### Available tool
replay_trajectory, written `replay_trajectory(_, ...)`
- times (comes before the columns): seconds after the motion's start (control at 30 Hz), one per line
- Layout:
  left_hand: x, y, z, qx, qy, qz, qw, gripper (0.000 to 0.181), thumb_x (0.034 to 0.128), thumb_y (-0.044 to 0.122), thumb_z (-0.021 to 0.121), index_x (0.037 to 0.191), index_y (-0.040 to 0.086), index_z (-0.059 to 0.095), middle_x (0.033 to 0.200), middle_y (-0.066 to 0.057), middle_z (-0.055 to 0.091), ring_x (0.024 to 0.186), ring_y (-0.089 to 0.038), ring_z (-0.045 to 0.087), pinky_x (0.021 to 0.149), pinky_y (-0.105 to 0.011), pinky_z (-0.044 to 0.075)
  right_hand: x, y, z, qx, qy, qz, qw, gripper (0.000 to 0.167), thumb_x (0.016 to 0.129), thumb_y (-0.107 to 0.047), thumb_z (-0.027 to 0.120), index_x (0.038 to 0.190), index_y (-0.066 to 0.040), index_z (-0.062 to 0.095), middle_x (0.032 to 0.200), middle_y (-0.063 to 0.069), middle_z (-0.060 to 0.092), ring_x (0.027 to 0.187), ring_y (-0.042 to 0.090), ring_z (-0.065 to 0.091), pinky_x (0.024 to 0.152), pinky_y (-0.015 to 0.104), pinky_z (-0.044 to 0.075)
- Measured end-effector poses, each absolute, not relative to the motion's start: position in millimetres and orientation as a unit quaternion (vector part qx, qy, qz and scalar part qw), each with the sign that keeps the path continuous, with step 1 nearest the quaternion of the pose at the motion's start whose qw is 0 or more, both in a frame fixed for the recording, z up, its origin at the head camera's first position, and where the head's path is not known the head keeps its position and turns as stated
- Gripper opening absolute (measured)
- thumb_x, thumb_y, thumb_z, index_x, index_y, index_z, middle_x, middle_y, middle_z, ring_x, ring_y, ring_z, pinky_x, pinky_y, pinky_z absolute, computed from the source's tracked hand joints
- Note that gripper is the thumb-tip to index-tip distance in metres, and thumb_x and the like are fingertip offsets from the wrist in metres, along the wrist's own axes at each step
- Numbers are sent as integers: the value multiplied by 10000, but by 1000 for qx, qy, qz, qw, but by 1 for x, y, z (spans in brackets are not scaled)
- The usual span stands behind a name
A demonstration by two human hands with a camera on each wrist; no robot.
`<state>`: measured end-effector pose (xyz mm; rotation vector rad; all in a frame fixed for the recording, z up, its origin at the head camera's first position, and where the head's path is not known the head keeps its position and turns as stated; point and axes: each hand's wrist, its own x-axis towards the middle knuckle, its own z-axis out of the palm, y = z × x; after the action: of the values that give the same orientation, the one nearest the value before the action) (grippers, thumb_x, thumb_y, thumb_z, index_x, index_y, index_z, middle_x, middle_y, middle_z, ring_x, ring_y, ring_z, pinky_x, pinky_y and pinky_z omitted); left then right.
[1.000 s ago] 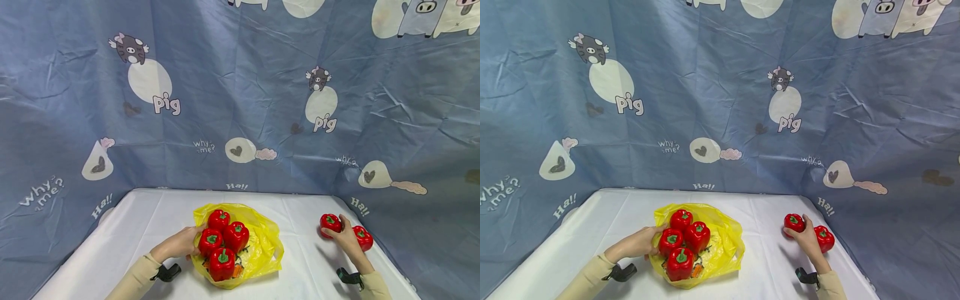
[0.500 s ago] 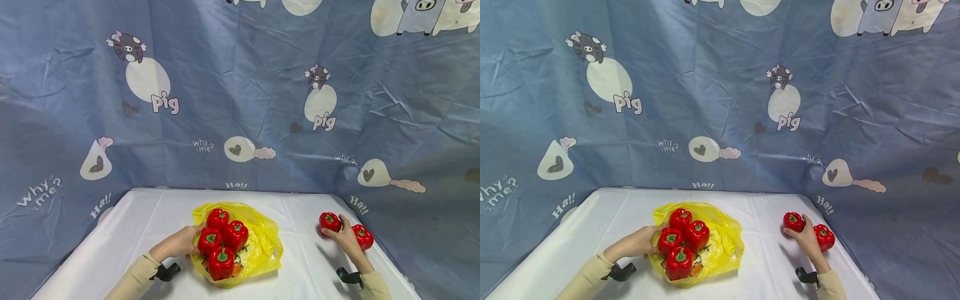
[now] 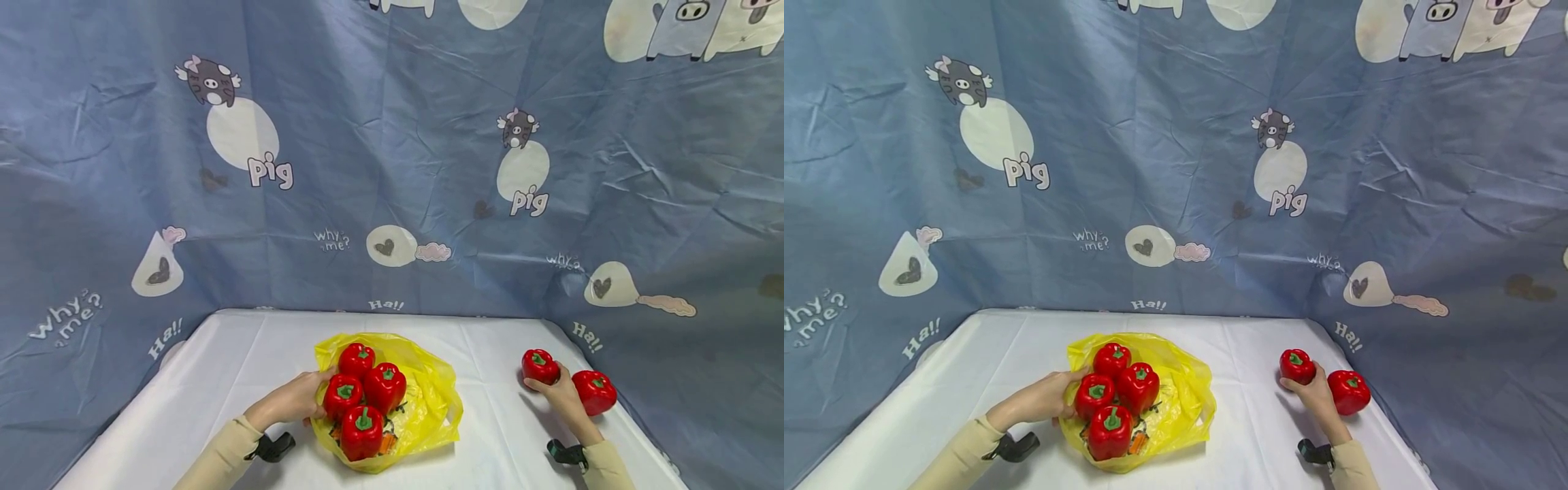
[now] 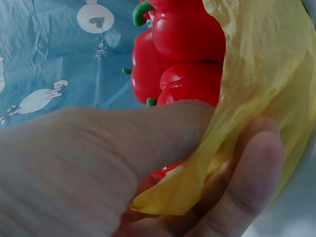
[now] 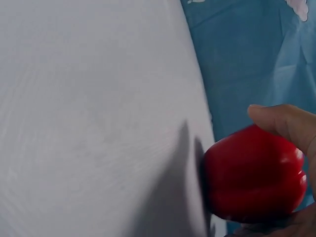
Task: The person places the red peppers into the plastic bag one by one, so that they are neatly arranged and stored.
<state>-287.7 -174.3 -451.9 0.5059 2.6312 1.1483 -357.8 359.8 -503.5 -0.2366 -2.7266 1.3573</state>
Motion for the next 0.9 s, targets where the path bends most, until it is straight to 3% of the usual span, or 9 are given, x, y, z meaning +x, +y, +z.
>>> replay_trajectory(0.27, -286, -174, -452, 170, 899, 389, 110, 856, 687, -132, 717, 1454, -84, 339, 1318, -320, 495, 454, -214, 572, 444, -356, 532, -361, 360, -508, -107, -887, 448, 24, 1183, 797, -525, 709, 1488, 124, 1, 1501, 364, 160, 1352, 508, 216, 1094, 657, 276)
replay_trajectory(0.9, -287, -175, -453, 177, 897, 390, 110, 853, 687, -132, 715, 1450, -94, 338, 1308, -313, 511, 458, -195, 567, 441, -345, 529, -364, 359, -512, -122, -880, 458, 45, 1108, 821, -460, 711, 1484, 132, 51, 1493, 369, 193, 1353, 511, 234, 1097, 643, 278)
